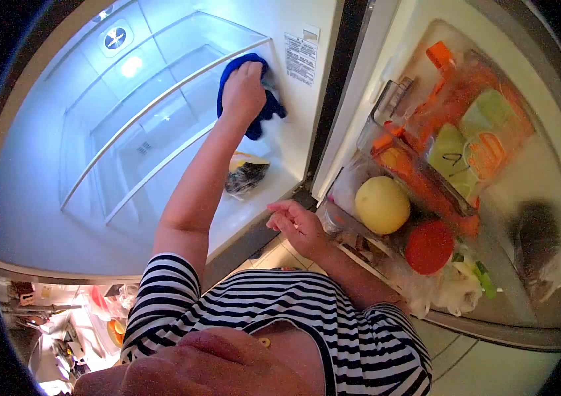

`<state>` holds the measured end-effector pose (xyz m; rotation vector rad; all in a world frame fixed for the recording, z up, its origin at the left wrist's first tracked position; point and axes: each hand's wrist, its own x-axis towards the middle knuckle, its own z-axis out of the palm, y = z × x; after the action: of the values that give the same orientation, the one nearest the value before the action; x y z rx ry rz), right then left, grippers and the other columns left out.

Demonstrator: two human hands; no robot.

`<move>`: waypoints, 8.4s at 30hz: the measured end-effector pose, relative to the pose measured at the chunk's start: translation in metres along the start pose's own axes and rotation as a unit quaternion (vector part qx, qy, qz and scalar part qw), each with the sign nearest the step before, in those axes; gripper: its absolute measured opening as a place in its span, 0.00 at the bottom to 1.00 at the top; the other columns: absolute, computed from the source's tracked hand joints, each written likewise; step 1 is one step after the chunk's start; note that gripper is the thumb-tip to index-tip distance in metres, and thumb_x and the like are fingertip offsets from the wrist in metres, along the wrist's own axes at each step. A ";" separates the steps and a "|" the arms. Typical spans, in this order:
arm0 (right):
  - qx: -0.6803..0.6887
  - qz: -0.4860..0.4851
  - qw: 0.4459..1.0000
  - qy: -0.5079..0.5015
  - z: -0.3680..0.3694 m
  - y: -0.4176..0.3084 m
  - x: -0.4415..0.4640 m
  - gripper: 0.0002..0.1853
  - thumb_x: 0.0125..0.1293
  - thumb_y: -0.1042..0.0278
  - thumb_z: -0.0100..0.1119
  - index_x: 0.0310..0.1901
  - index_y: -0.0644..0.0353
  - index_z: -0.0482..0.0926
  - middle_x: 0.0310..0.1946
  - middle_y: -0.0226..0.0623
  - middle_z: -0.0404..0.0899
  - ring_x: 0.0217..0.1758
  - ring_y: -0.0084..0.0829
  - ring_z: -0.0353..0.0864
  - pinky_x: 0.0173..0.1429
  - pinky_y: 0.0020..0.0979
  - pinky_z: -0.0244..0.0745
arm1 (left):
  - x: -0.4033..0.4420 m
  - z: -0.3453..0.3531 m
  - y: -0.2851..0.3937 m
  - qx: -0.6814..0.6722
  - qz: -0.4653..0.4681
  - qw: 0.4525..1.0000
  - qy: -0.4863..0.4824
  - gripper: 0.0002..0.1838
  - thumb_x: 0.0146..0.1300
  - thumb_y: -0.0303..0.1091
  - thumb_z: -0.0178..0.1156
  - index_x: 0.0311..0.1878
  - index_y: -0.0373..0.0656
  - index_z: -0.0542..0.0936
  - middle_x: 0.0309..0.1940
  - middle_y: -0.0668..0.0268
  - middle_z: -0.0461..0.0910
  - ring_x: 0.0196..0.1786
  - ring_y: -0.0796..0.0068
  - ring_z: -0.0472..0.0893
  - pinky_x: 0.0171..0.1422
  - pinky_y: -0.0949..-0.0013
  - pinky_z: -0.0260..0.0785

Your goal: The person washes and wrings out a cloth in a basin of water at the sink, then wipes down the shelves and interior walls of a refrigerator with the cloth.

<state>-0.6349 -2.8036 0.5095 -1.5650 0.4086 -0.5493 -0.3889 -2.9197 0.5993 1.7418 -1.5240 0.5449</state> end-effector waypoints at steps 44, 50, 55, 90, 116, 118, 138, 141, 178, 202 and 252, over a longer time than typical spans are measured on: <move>-0.058 -0.030 0.994 -0.090 -0.028 -0.035 -0.025 0.17 0.65 0.74 0.51 0.56 0.66 0.67 0.30 0.32 0.77 0.36 0.19 0.78 0.43 0.21 0.72 | 0.023 -0.049 -0.086 0.124 -0.125 0.951 -0.254 0.23 0.56 0.36 0.52 0.57 0.46 0.72 0.51 0.52 0.75 0.54 0.49 0.72 0.60 0.60 0.64; -0.085 -0.028 0.991 -0.096 -0.038 -0.038 -0.032 0.16 0.65 0.74 0.51 0.54 0.66 0.69 0.32 0.33 0.78 0.37 0.20 0.78 0.43 0.21 0.72 | -0.002 -0.053 -0.051 -0.021 0.021 0.962 -0.270 0.18 0.54 0.32 0.52 0.50 0.43 0.77 0.45 0.54 0.77 0.49 0.56 0.76 0.56 0.62 0.66; -0.073 -0.014 0.993 -0.092 -0.035 -0.038 -0.032 0.17 0.66 0.73 0.50 0.55 0.66 0.68 0.33 0.32 0.77 0.38 0.20 0.77 0.44 0.21 0.71 | 0.023 -0.050 -0.055 -0.143 -0.121 0.975 -0.115 0.16 0.51 0.30 0.48 0.43 0.39 0.79 0.32 0.48 0.79 0.36 0.51 0.78 0.45 0.60 0.70; -0.168 -0.018 0.986 0.005 -0.017 -0.058 -0.001 0.12 0.65 0.74 0.50 0.49 0.65 0.66 0.29 0.37 0.76 0.35 0.25 0.78 0.42 0.26 0.72 | 0.112 -0.017 -0.158 0.250 -0.130 0.934 -0.220 0.24 0.55 0.30 0.49 0.56 0.61 0.72 0.53 0.61 0.70 0.56 0.60 0.72 0.59 0.43 0.58; -0.205 -0.069 0.976 -0.041 -0.028 -0.060 0.003 0.14 0.65 0.73 0.52 0.50 0.63 0.65 0.30 0.37 0.78 0.36 0.26 0.80 0.43 0.26 0.74 | 0.127 0.008 -0.215 0.312 -0.018 0.934 -0.172 0.19 0.56 0.28 0.48 0.52 0.52 0.73 0.48 0.63 0.73 0.48 0.60 0.77 0.50 0.48 0.64; -0.202 -0.067 0.976 -0.037 -0.028 -0.059 0.003 0.14 0.65 0.73 0.52 0.50 0.63 0.65 0.31 0.37 0.78 0.36 0.26 0.80 0.43 0.27 0.74 | 0.122 -0.003 -0.195 0.319 0.000 0.930 -0.184 0.16 0.57 0.29 0.49 0.48 0.50 0.75 0.47 0.62 0.74 0.49 0.60 0.77 0.53 0.48 0.62; -0.203 -0.049 0.978 -0.011 -0.023 -0.055 -0.004 0.16 0.63 0.73 0.53 0.52 0.64 0.66 0.31 0.38 0.78 0.35 0.27 0.80 0.42 0.27 0.74 | 0.130 0.021 -0.218 0.303 -0.101 0.930 -0.184 0.14 0.59 0.30 0.47 0.47 0.48 0.74 0.47 0.62 0.75 0.48 0.59 0.78 0.51 0.47 0.64; -0.196 -0.049 0.979 0.004 -0.023 -0.055 -0.003 0.16 0.63 0.73 0.54 0.52 0.64 0.66 0.30 0.38 0.78 0.35 0.28 0.80 0.42 0.27 0.74 | 0.132 0.022 -0.214 0.289 -0.126 0.930 -0.191 0.13 0.59 0.30 0.47 0.47 0.47 0.74 0.47 0.61 0.75 0.48 0.59 0.78 0.51 0.48 0.65; -0.210 -0.033 0.977 -0.026 -0.024 -0.056 0.001 0.28 0.62 0.71 0.56 0.62 0.68 0.58 0.32 0.36 0.81 0.38 0.27 0.80 0.49 0.29 0.71 | 0.125 0.011 -0.214 0.278 -0.096 0.936 -0.194 0.15 0.57 0.31 0.50 0.50 0.49 0.72 0.46 0.61 0.76 0.49 0.59 0.78 0.50 0.52 0.68; -0.223 -0.028 0.973 -0.059 -0.032 -0.053 -0.004 0.28 0.62 0.72 0.55 0.63 0.66 0.58 0.34 0.37 0.80 0.36 0.26 0.80 0.46 0.27 0.71 | 0.118 -0.042 -0.204 0.121 -0.255 0.905 -0.319 0.43 0.43 0.66 0.60 0.56 0.42 0.74 0.51 0.49 0.75 0.54 0.55 0.76 0.58 0.63 0.68; -0.103 -0.050 0.980 -0.164 -0.016 -0.042 0.007 0.28 0.63 0.69 0.54 0.64 0.60 0.59 0.32 0.37 0.78 0.33 0.25 0.76 0.41 0.26 0.73 | 0.006 -0.060 -0.040 -0.080 0.064 0.975 -0.198 0.21 0.47 0.20 0.52 0.48 0.43 0.76 0.52 0.53 0.71 0.49 0.51 0.75 0.56 0.60 0.68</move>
<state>-0.6408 -2.8177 0.5522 -1.8469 0.1386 -0.3227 -0.3402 -2.8778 0.6312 1.7009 -1.9092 0.1309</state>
